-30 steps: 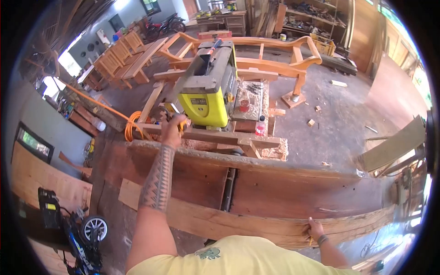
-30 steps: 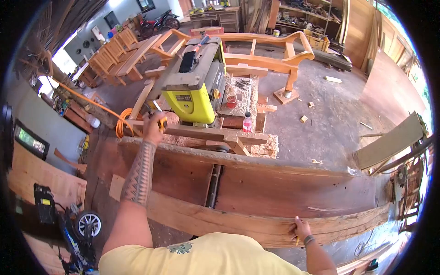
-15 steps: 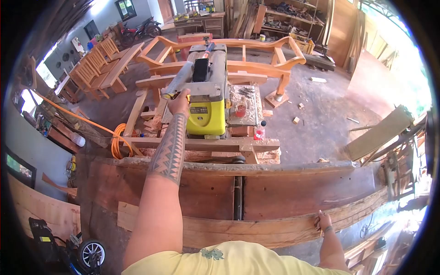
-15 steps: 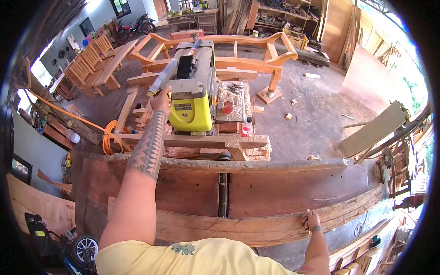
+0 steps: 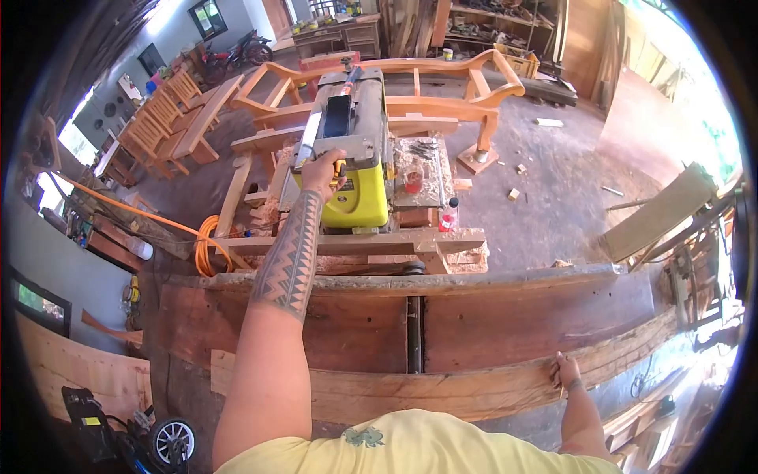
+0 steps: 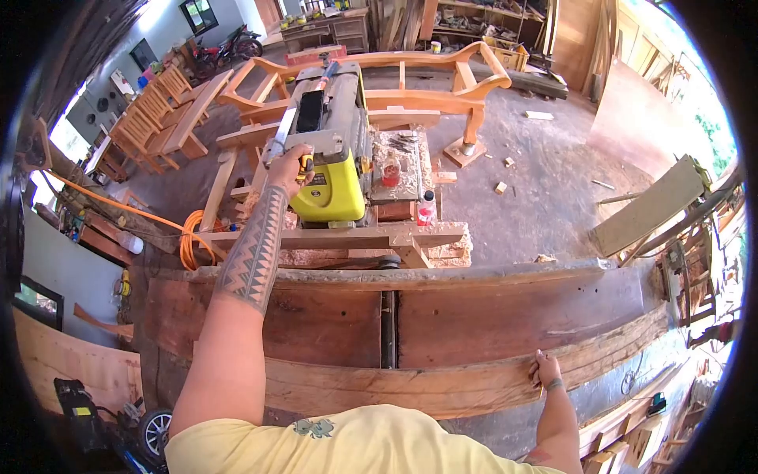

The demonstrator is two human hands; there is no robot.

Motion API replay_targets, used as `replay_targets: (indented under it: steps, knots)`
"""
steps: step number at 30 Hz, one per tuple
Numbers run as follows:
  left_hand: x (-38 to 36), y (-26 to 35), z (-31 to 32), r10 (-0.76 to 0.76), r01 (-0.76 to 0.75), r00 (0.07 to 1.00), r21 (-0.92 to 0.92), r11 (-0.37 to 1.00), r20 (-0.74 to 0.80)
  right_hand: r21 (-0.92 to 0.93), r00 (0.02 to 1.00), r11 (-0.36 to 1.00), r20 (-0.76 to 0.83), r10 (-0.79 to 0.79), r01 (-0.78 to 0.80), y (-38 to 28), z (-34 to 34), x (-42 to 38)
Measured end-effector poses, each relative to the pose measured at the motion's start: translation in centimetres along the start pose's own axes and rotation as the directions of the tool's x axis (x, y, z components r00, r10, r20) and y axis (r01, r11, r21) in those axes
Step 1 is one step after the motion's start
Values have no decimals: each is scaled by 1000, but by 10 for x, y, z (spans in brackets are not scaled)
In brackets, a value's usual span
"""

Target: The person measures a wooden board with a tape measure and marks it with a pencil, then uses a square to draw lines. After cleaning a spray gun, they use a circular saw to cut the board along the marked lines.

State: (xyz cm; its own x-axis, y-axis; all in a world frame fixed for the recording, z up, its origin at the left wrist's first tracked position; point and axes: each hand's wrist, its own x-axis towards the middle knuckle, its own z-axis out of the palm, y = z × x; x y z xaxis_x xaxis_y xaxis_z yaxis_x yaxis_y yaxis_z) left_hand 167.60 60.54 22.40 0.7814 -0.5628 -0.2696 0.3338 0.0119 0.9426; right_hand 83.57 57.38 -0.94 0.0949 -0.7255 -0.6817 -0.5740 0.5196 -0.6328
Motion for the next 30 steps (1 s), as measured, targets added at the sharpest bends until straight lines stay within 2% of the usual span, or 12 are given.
replay_targets:
  steps: [1,4,10,11,12,14,16,17,21,24,30]
  knots:
    - [1,2,-2,38,-43,995,59,997,90,21,1000,1000,7,-1,1,-2,0,-1]
    - [-3,11,4,-17,6,995,103,995,102,6,999,999,8,45,-45,-2,-2,0]
    - [6,14,2,1,-55,967,203,978,256,-19,1000,1000,-5,16,-16,-14,2,-13]
    - [5,22,5,-9,-48,972,238,970,234,-3,1000,1000,-4,25,-25,-12,2,-12]
    - [-5,37,16,54,-141,974,407,902,219,17,999,999,-4,33,-33,-11,1,-9]
    - [-22,63,34,179,-285,958,694,661,223,31,999,998,12,52,-53,-9,0,-8]
    - [18,66,38,302,-414,893,872,263,333,22,997,998,42,66,-67,-11,-3,-9]
    - [36,70,36,343,-444,847,895,38,405,2,996,997,40,83,-84,-16,-2,-13]
    - [65,75,27,301,-352,897,935,39,325,47,999,998,30,35,-37,-11,-1,-8]
    - [77,68,8,266,-371,898,928,33,350,42,995,995,35,88,-90,-20,-1,-17]
    - [70,54,-8,395,-421,836,907,15,382,26,995,996,46,85,-86,-13,-4,-10]
